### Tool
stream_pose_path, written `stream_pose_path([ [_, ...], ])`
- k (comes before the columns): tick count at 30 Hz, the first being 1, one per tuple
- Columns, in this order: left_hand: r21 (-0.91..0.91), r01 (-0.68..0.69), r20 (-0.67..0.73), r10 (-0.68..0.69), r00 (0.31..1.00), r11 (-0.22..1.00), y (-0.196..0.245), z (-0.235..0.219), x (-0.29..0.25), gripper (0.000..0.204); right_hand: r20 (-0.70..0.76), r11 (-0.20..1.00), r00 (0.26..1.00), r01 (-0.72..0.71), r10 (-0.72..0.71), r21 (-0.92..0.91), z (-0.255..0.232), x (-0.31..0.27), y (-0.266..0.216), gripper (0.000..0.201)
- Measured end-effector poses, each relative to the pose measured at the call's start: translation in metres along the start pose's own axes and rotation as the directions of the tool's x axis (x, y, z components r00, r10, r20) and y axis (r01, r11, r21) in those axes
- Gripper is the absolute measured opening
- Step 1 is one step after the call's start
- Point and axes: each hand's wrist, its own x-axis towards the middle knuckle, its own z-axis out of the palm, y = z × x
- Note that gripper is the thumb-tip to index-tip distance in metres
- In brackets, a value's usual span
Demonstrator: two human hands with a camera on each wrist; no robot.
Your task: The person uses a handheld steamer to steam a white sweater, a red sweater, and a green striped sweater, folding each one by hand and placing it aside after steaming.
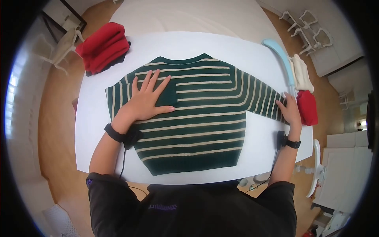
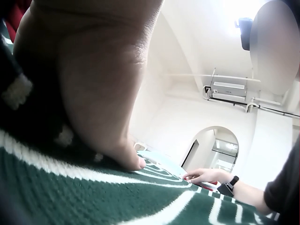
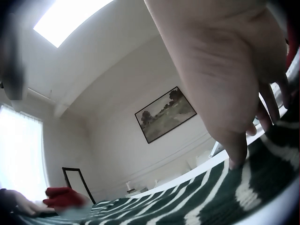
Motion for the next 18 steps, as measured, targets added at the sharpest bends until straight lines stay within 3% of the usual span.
stream_pose_path([
  [4,-0.002,-0.011,0.056,0.011,0.998,1.000,-0.006,-0.002,0.001,0.108,0.105,0.998,0.994,0.011,-0.005,-0.060,-0.008,-0.002,0.040,0.038],
  [8,-0.057,0.005,0.133,0.002,0.991,0.998,-0.008,-0.004,0.003,0.094,0.130,0.997,0.989,0.074,-0.072,-0.014,-0.019,-0.002,0.041,0.026],
  [11,-0.056,0.018,0.128,-0.010,0.992,0.998,-0.007,-0.003,0.004,0.091,0.149,0.993,0.983,0.102,-0.111,0.067,-0.040,-0.002,0.016,0.024],
  [13,-0.045,0.015,0.114,-0.009,0.993,0.999,-0.005,-0.003,0.003,0.092,-0.097,0.987,0.983,0.157,-0.154,0.029,-0.062,-0.004,-0.018,0.023],
  [15,-0.025,0.007,0.118,-0.004,0.993,1.000,-0.004,-0.001,0.004,0.093,-0.067,0.970,0.969,0.241,-0.239,0.017,-0.082,-0.001,-0.035,0.024],
  [17,-0.006,0.025,0.117,-0.025,0.993,1.000,-0.003,-0.001,0.005,0.095,0.107,0.975,0.978,0.160,-0.178,0.157,-0.106,0.005,-0.063,0.029],
  [18,-0.010,0.029,0.130,-0.027,0.991,1.000,-0.003,-0.003,0.005,0.095,0.168,0.943,0.955,0.191,-0.243,0.273,-0.114,0.008,-0.081,0.025],
])
